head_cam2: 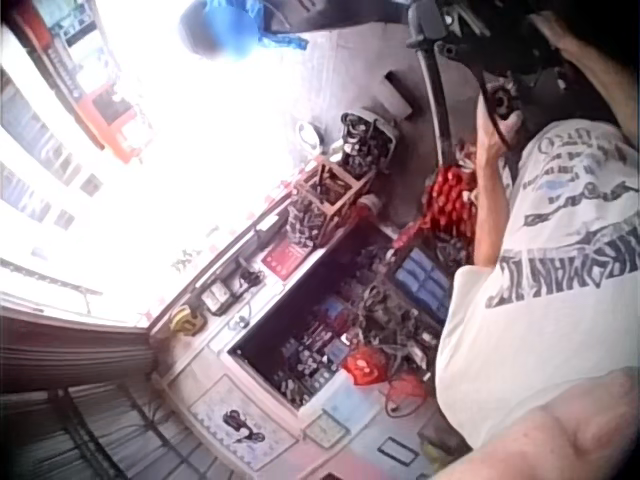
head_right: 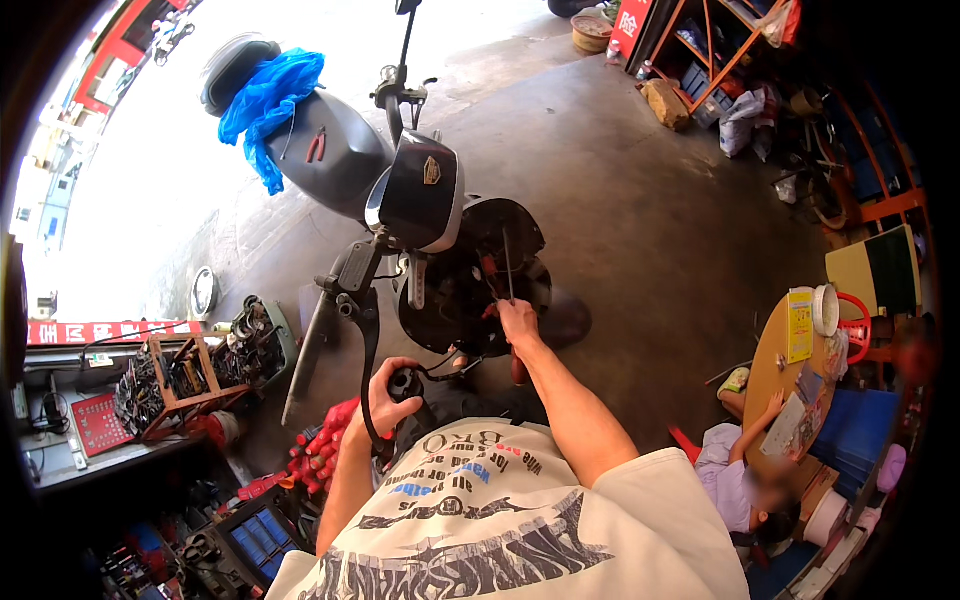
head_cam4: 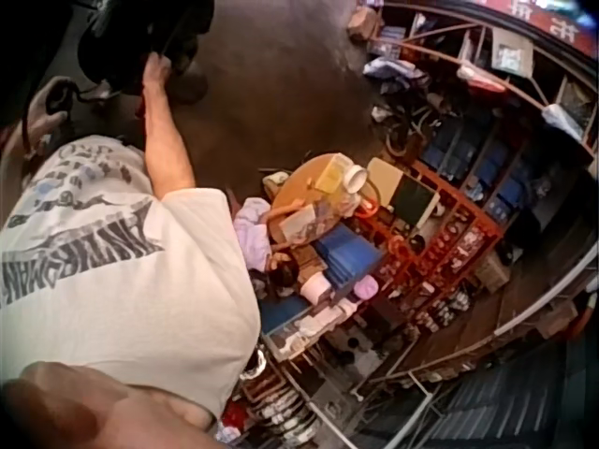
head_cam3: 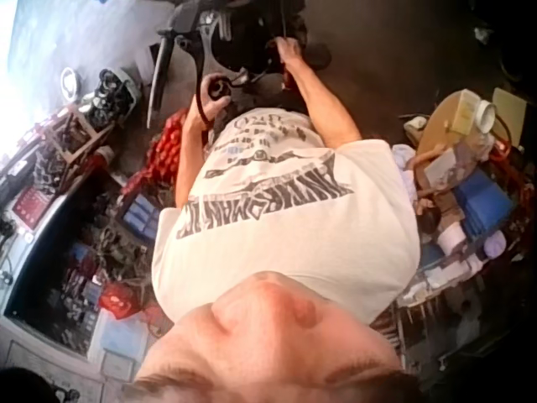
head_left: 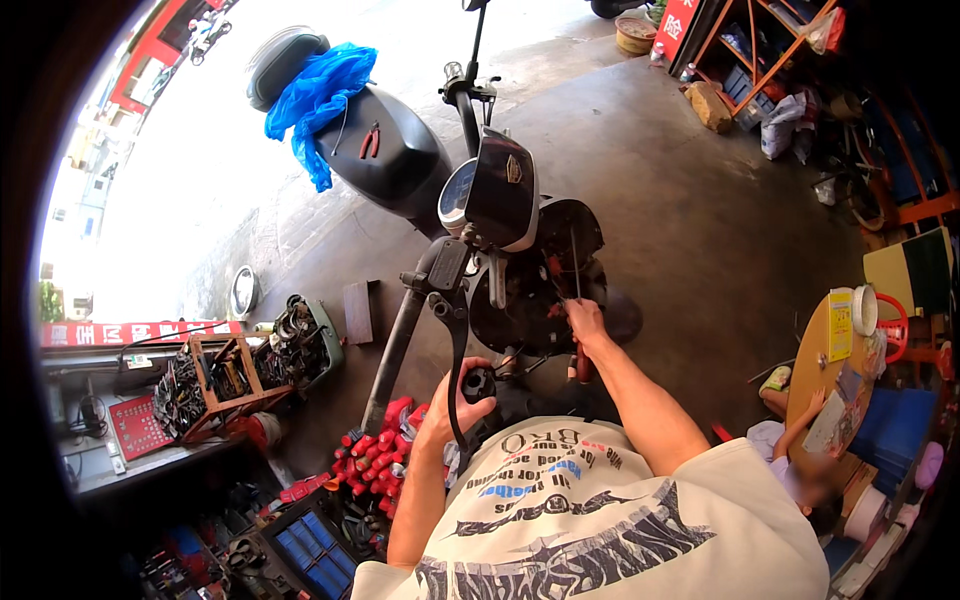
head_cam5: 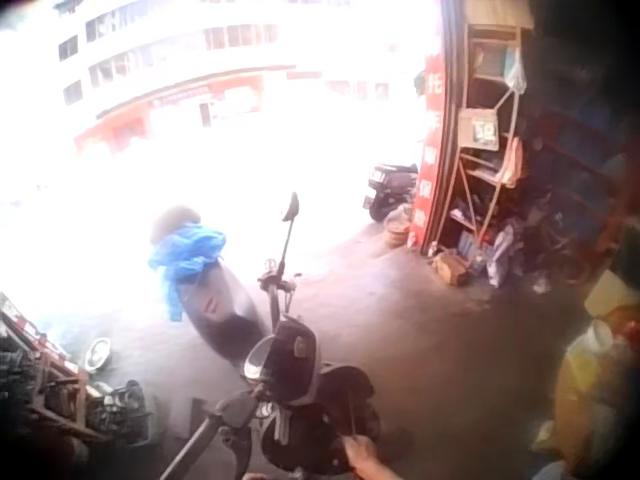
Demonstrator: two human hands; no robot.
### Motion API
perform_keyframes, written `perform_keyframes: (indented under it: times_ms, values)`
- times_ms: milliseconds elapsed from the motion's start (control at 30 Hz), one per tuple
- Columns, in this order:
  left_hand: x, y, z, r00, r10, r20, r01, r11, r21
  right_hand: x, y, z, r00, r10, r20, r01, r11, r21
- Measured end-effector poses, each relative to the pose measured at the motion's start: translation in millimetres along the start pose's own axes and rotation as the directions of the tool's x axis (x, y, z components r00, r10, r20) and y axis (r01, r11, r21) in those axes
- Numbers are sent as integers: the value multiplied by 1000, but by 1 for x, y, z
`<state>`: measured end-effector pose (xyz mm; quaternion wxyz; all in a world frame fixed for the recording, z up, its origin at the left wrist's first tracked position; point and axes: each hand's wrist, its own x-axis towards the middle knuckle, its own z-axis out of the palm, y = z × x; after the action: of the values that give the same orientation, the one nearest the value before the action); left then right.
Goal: The person repairs a scooter's handlebar assembly in a workshop. They use a screwdriver to tighten screws on the handlebar grip and throttle, then connect a small electrical component to the wiring harness.
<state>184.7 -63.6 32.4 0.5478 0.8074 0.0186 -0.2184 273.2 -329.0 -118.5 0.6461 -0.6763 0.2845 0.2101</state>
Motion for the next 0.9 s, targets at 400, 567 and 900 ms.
perform_keyframes:
  times_ms: [400, 567, 900]
  values:
    - [-26, 32, 33, 975, -189, -116, 182, 981, -71, 15, 0, -11, 930, 173, 325, -199, 979, 47]
    - [-28, 28, 42, 982, -99, -163, 91, 994, -57, 18, 18, 0, 973, -155, 170, 185, 966, -179]
    - [-26, 29, 54, 986, -95, -139, 86, 994, -65, 40, 26, -13, 994, -82, 76, 100, 958, -267]
